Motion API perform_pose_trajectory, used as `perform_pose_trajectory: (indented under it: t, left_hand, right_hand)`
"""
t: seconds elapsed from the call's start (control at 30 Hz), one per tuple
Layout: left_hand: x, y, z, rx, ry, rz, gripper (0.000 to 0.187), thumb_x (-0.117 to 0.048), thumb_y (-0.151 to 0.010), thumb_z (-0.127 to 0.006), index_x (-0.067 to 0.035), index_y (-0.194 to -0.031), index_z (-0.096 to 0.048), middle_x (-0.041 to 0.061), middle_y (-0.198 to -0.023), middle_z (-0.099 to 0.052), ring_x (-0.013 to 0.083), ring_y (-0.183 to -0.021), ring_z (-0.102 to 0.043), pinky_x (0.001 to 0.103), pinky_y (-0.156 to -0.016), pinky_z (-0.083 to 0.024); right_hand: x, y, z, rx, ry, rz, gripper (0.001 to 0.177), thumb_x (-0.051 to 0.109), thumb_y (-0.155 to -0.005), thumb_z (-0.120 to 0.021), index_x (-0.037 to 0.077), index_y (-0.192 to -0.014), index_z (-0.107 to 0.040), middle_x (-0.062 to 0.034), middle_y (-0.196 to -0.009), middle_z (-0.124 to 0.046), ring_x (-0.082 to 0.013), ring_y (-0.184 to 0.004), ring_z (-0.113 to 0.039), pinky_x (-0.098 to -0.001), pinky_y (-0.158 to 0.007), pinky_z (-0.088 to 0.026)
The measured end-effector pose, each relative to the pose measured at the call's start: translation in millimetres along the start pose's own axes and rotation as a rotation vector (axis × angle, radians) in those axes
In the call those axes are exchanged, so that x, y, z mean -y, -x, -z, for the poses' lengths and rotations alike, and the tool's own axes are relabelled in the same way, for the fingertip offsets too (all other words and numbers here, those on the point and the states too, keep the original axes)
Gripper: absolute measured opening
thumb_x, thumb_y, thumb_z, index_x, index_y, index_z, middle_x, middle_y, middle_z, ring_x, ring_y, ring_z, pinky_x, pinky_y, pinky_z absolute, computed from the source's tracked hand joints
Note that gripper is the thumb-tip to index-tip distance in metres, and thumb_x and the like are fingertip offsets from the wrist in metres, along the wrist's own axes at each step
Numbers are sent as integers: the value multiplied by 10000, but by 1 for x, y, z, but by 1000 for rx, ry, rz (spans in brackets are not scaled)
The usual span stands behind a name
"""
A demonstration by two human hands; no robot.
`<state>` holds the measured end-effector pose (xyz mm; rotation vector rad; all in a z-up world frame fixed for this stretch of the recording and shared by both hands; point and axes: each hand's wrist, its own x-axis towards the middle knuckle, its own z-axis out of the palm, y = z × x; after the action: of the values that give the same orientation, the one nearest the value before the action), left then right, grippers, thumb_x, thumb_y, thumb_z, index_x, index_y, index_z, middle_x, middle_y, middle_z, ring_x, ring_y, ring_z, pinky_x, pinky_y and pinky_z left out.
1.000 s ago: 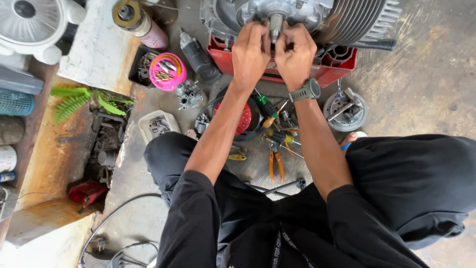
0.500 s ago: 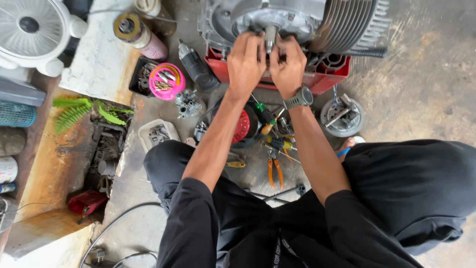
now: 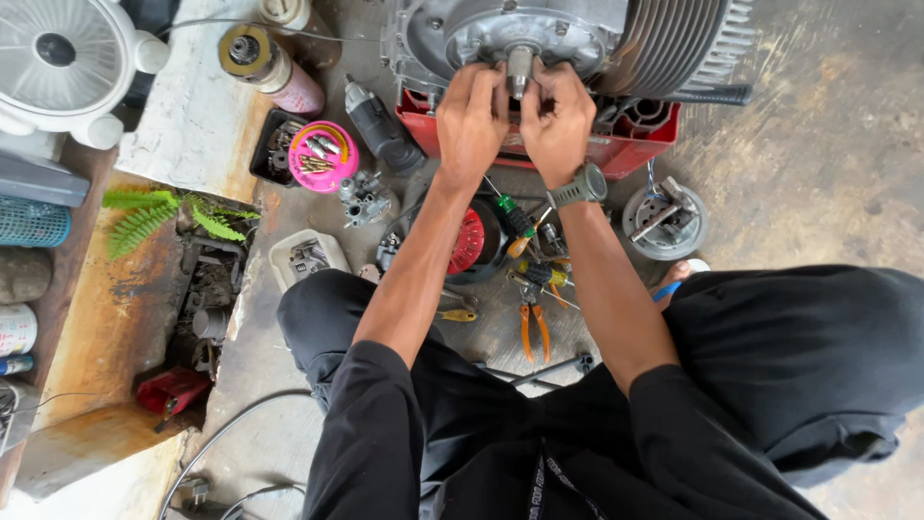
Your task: The person sits on the floor and uses a socket wrench to tighten a bolt on a small engine. They repeatedly rotate the wrench to secure the fastener on the engine's side casing.
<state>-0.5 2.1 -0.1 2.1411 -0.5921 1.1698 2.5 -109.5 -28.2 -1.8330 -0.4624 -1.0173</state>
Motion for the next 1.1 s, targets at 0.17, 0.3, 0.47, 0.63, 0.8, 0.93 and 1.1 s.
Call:
perform_pose_trajectory:
  t: [0.17, 0.3, 0.47, 0.63, 0.8, 0.93, 1.1]
  left_hand:
    - [1, 4, 3, 29, -44, -11, 45, 9, -872, -550, -22, -843, -535, 95, -814, -563, 247, -684, -563, 331, -577, -504]
    - [4, 4, -1, 11, -41, -2, 107, 0, -873, -546, -26, -783, -496, 87, -775, -525, 240, -653, -530, 333, -542, -482]
    - [-4, -7, 4, -1, -42, -27, 106, -36, -895, -517, -20, -790, -514, 89, -785, -538, 237, -658, -515, 333, -544, -474]
    - [4, 2, -1, -1, -79, -2, 108, 11, -869, -538, -40, -784, -496, 68, -802, -534, 233, -659, -514, 326, -517, -468]
    - [0, -3, 0, -34, -81, -50, 99, -51, -896, -536, -42, -797, -533, 55, -803, -553, 203, -652, -519, 290, -542, -486]
    - [-2, -3, 2, -33, -50, -48, 114, -32, -887, -538, -34, -774, -527, 61, -791, -549, 205, -647, -508, 298, -542, -478]
    - [6, 6, -1, 22, 18, 11, 129, 88, -806, -552, -32, -844, -523, 76, -837, -534, 240, -714, -530, 322, -623, -497]
  right_hand:
    - [-2, 6, -3, 24, -11, -15, 104, -91, -831, -538, -7, -786, -497, -96, -664, -455, -206, -556, -414, -341, -506, -354]
    - [-1, 1, -3, -2, -4, -4, 102, -80, -853, -531, -10, -786, -501, -97, -656, -438, -204, -542, -406, -342, -502, -345]
    - [-3, 4, -7, -6, -21, -21, 92, -79, -831, -519, 0, -785, -501, -99, -665, -453, -212, -558, -414, -349, -518, -347]
    - [2, 1, -8, -25, -11, -40, 55, -71, -842, -538, -23, -815, -529, -111, -688, -480, -208, -552, -440, -337, -510, -361]
    - [-2, 7, -12, -21, -53, -43, 68, -62, -856, -518, 2, -833, -525, -87, -678, -450, -190, -558, -399, -334, -514, -343]
    - [3, 6, -8, -21, -9, -65, 70, -53, -837, -548, 2, -808, -517, -89, -680, -469, -200, -564, -427, -341, -519, -366]
    - [7, 6, -6, -36, -15, -75, 45, -18, -879, -556, -3, -852, -524, -91, -699, -444, -182, -559, -422, -314, -489, -358]
